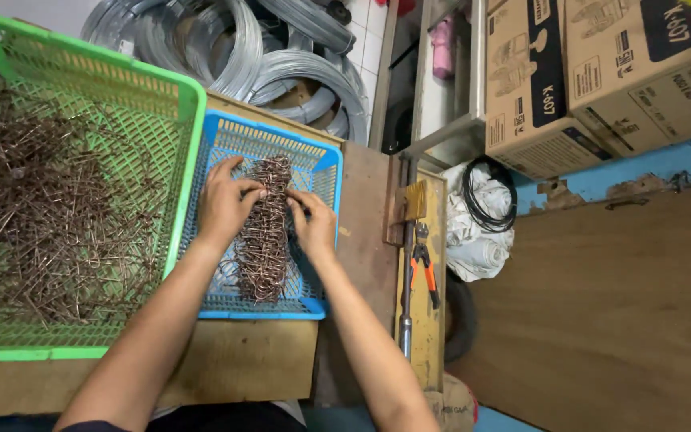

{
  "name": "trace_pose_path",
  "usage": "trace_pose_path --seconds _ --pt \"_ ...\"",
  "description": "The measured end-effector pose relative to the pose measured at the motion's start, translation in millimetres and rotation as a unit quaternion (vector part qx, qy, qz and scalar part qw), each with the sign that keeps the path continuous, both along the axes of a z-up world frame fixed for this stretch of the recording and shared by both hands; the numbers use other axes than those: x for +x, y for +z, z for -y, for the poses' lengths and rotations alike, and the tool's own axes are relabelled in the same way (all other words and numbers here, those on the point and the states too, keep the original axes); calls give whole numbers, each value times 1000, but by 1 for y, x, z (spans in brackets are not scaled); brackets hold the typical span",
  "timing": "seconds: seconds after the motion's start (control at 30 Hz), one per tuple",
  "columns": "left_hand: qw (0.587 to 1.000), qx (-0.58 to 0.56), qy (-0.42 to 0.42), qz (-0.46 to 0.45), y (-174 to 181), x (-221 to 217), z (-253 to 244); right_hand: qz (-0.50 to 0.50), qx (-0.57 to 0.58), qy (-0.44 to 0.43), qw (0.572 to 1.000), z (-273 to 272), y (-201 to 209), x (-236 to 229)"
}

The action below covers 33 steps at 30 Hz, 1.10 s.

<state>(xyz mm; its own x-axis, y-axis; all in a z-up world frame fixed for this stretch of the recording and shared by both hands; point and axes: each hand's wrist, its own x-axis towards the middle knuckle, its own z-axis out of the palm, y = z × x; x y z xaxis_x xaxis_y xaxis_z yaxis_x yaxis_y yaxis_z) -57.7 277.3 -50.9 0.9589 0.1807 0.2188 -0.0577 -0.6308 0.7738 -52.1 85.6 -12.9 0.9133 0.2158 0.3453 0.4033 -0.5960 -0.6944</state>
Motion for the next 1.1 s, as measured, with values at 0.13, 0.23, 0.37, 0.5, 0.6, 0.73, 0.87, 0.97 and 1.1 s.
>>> trace_pose_path --seconds 0.13,0.23,0.37,0.5,0.6,0.73,0.87,0.97,1.1 --pt "1000 -26 10 11 2 -2 -2 -6 13 -7 1000 -2 -5 2" --pt "999 -29 2 17 1 -1 -1 -7 17 -9 1000 -1 -10 5" --pt "999 -39 -8 19 -2 -2 5 -8 9 -9 1000 4 -12 5" --pt "1000 -18 -19 16 22 -10 5 29 3 -26 999 3 -9 2" --pt "998 -46 -36 16 64 -32 -1 53 21 -29 998 -12 19 -5" --pt "996 -41 -49 55 102 -83 -38 77 30 -2 997 -62 63 -22" --pt "997 -7 52 62 103 -146 -97 116 4 95 989 -120 59 -40" --pt "989 63 130 18 82 -180 -143 139 -101 170 970 -166 41 -53" --pt "971 124 196 -64 62 -205 -180 105 -287 243 921 -219 30 -70"
